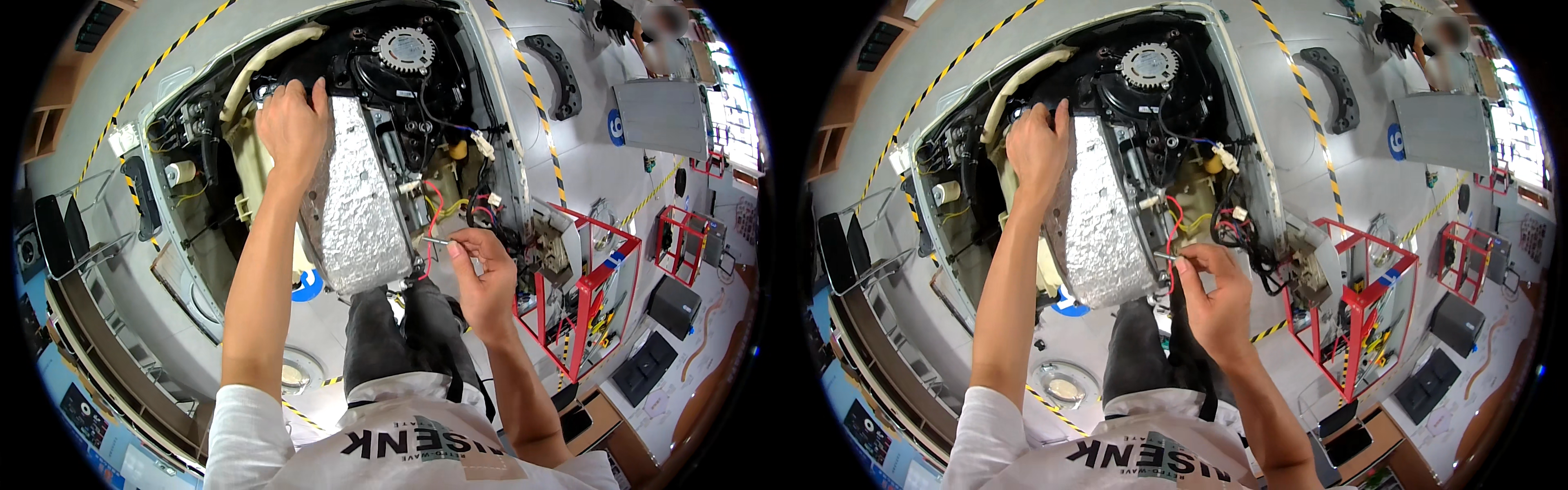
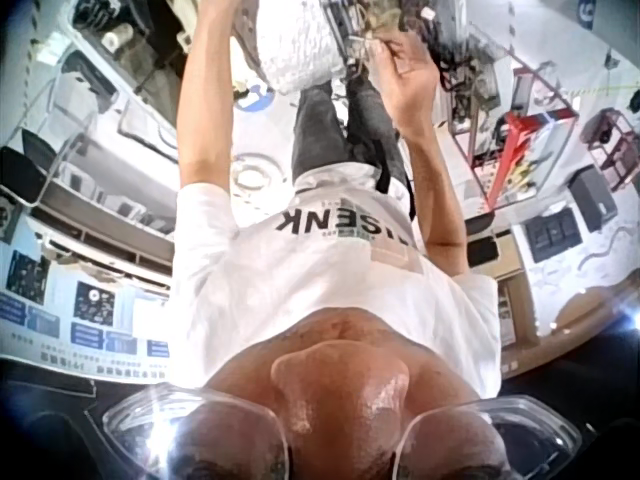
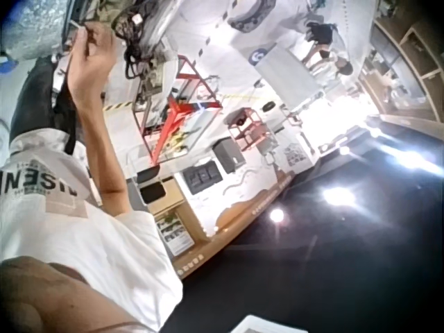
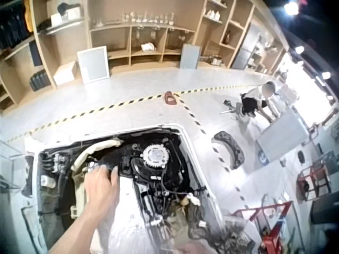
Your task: The person picks up screws from a plastic tray and then connects several wires to the back of a washing machine drum assembly by hand.
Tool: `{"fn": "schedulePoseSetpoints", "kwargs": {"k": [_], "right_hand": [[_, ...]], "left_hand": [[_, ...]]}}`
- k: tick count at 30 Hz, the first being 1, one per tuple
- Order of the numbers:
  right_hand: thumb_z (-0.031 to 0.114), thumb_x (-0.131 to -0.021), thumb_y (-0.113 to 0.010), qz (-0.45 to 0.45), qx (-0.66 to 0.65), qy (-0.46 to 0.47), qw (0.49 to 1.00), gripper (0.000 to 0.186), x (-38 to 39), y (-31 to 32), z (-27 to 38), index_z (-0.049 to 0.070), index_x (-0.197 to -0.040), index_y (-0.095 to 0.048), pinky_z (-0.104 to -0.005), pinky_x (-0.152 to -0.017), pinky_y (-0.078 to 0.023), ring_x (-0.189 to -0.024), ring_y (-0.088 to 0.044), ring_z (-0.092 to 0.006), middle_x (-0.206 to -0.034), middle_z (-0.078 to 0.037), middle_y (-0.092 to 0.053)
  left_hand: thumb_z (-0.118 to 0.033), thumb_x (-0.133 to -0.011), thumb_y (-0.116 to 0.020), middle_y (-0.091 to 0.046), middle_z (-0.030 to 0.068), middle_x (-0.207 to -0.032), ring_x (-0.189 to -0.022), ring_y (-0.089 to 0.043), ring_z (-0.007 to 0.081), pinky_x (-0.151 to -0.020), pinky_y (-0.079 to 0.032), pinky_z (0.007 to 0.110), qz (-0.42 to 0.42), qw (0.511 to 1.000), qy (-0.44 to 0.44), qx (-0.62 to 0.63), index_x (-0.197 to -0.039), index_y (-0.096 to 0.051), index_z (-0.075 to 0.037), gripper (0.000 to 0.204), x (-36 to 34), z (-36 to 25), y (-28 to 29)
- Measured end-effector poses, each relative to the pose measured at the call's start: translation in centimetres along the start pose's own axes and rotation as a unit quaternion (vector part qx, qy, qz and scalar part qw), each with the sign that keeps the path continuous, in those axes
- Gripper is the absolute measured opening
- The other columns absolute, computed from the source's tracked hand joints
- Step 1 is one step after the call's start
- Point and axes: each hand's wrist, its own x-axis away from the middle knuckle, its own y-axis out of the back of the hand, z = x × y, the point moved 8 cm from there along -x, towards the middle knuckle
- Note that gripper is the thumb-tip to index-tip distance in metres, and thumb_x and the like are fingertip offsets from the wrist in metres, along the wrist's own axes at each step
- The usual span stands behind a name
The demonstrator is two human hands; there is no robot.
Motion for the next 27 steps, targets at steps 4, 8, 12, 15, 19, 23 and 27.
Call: {"fn": "schedulePoseSetpoints", "kwargs": {"k": [4,8,12,15,19,23,27], "right_hand": [[0.004,-0.089,-0.058,0.018,-0.044,-0.019,0.999,0.011,2.3,1.1,0.1,-0.002,-0.099,-0.059,-0.0234,-0.078,-0.046,-0.084,-0.061,-0.0102,-0.089,-0.006,-0.065],[0.002,-0.088,-0.058,0.017,-0.051,-0.024,0.998,0.011,4.3,2.3,0.1,-0.002,-0.098,-0.059,-0.0234,-0.078,-0.047,-0.084,-0.062,-0.0109,-0.088,-0.006,-0.065],[-0.003,-0.087,-0.058,0.020,-0.034,-0.011,0.999,0.012,6.0,3.3,0.5,-0.002,-0.099,-0.058,-0.0227,-0.077,-0.047,-0.084,-0.064,-0.0119,-0.090,-0.005,-0.064],[-0.006,-0.087,-0.057,0.024,-0.014,0.033,0.999,0.015,7.6,4.0,1.8,-0.002,-0.101,-0.057,-0.0219,-0.077,-0.047,-0.087,-0.065,-0.0124,-0.093,-0.006,-0.062],[-0.005,-0.088,-0.057,0.037,-0.039,0.063,0.997,0.015,9.4,4.6,3.2,-0.002,-0.103,-0.056,-0.0220,-0.079,-0.047,-0.088,-0.064,-0.0129,-0.096,-0.007,-0.062],[-0.005,-0.088,-0.057,0.041,-0.045,0.110,0.992,0.017,10.6,4.3,4.5,-0.003,-0.104,-0.055,-0.0230,-0.082,-0.047,-0.091,-0.063,-0.0129,-0.103,-0.009,-0.062],[-0.006,-0.086,-0.059,0.038,-0.003,0.142,0.989,0.018,11.7,3.4,6.0,-0.003,-0.104,-0.056,-0.0239,-0.082,-0.048,-0.090,-0.062,-0.0128,-0.102,-0.010,-0.063]], "left_hand": [[-0.029,-0.092,-0.055,-0.051,0.0123,-0.062,-0.057,-0.048,0.0253,-0.057,-0.037,0.038,0.009,0.989,0.074,0.126,-0.066,-0.052,-0.002,0.038,0.9,0.4,2.9],[-0.031,-0.098,-0.047,-0.043,-0.0009,-0.062,-0.055,-0.032,0.0121,-0.051,-0.029,0.029,0.038,0.827,0.295,0.478,-0.070,-0.049,-0.004,0.039,5.8,2.2,5.2],[-0.035,-0.099,-0.042,-0.047,0.0041,-0.071,-0.062,-0.039,0.0157,-0.058,-0.036,0.028,0.171,0.369,0.514,0.755,-0.093,-0.055,-0.002,0.036,14.9,-2.7,5.1],[-0.046,-0.098,-0.031,-0.046,0.0270,-0.124,-0.113,-0.046,0.0368,-0.094,-0.041,0.044,0.226,0.152,0.449,0.851,-0.127,-0.039,0.011,0.064,17.0,-7.5,7.9],[-0.056,-0.096,-0.024,-0.024,0.0315,-0.144,-0.133,-0.030,0.0409,-0.111,-0.027,0.049,0.230,0.052,0.431,0.871,-0.139,-0.020,0.014,0.082,18.8,-10.9,11.1],[-0.063,-0.093,-0.023,-0.021,0.0305,-0.146,-0.137,-0.024,0.0398,-0.113,-0.022,0.049,0.251,0.021,0.429,0.867,-0.140,-0.016,0.013,0.090,19.6,-12.3,13.3],[-0.065,-0.092,-0.024,-0.024,0.0293,-0.146,-0.135,-0.028,0.0402,-0.112,-0.024,0.048,0.278,0.000,0.436,0.856,-0.140,-0.020,0.012,0.091,20.9,-12.7,14.5]]}}
